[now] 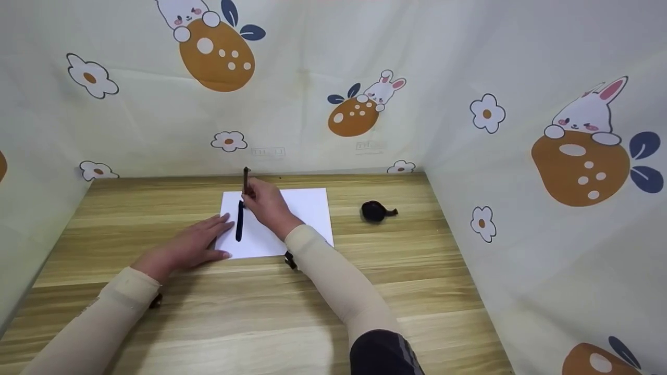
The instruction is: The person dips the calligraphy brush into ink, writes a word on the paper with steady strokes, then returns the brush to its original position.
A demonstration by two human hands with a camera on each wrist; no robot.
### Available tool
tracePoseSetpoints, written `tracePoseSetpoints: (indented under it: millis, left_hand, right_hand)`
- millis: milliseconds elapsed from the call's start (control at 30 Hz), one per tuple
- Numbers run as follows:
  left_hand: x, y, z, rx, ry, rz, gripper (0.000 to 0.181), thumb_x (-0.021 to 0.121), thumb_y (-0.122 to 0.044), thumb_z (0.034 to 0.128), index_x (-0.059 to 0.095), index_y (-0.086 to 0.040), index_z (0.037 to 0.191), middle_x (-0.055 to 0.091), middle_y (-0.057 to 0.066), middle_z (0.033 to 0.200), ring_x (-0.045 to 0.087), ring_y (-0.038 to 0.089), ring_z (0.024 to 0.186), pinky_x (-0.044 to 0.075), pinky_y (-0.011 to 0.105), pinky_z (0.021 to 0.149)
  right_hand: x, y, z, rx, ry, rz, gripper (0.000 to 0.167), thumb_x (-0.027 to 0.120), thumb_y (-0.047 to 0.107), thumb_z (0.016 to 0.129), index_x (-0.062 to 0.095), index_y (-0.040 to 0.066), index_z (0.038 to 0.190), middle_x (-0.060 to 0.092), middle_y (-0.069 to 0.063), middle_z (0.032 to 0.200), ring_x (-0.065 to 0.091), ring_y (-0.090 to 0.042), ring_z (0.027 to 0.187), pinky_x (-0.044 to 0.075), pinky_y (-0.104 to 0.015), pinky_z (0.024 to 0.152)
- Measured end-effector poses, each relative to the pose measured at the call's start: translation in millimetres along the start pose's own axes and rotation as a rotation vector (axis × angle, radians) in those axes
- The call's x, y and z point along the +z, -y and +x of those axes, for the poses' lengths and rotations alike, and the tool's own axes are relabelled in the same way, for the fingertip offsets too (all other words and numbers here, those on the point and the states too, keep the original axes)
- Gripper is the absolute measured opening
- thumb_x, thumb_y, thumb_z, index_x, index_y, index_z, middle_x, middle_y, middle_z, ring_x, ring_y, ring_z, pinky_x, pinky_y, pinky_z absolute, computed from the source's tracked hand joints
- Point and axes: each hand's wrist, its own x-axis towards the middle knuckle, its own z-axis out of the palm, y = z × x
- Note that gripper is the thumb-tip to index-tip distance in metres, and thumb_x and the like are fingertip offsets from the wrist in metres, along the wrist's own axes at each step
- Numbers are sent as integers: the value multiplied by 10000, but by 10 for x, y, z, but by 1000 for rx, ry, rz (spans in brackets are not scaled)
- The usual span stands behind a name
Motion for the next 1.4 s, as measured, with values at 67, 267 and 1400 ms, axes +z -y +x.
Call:
tracePoseSetpoints:
  millis: [67, 267, 1400]
  left_hand:
    - [5, 5, -1, 1, -2, 1, 844, 789, -437, 1027, 463, 36, 1645, 352, 283, 1744, 327, 527, 1602, 312, 692, 1276]
    - [9, 9, -4, -9, 9, -12, 848, 781, -438, 1034, 447, 32, 1656, 334, 278, 1755, 302, 522, 1616, 287, 703, 1283]
    - [-21, -12, -27, -14, 14, -19, 851, 769, -446, 1042, 431, 19, 1670, 311, 259, 1770, 291, 515, 1621, 280, 700, 1287]
  right_hand:
    - [-8, 2, -8, 3, 8, 3, 62, 759, 23, 1032, 748, 62, 1080, 796, -45, 1032, 767, -130, 974, 619, -228, 897]
    - [-22, -6, -39, 8, 35, 7, 38, 758, 27, 1032, 746, 32, 1067, 809, -77, 1027, 781, -164, 975, 624, -252, 901]
    - [-165, 108, -269, -8, 166, -70, 59, 755, 77, 1052, 765, 41, 1098, 802, -45, 1041, 770, -121, 959, 627, -243, 851]
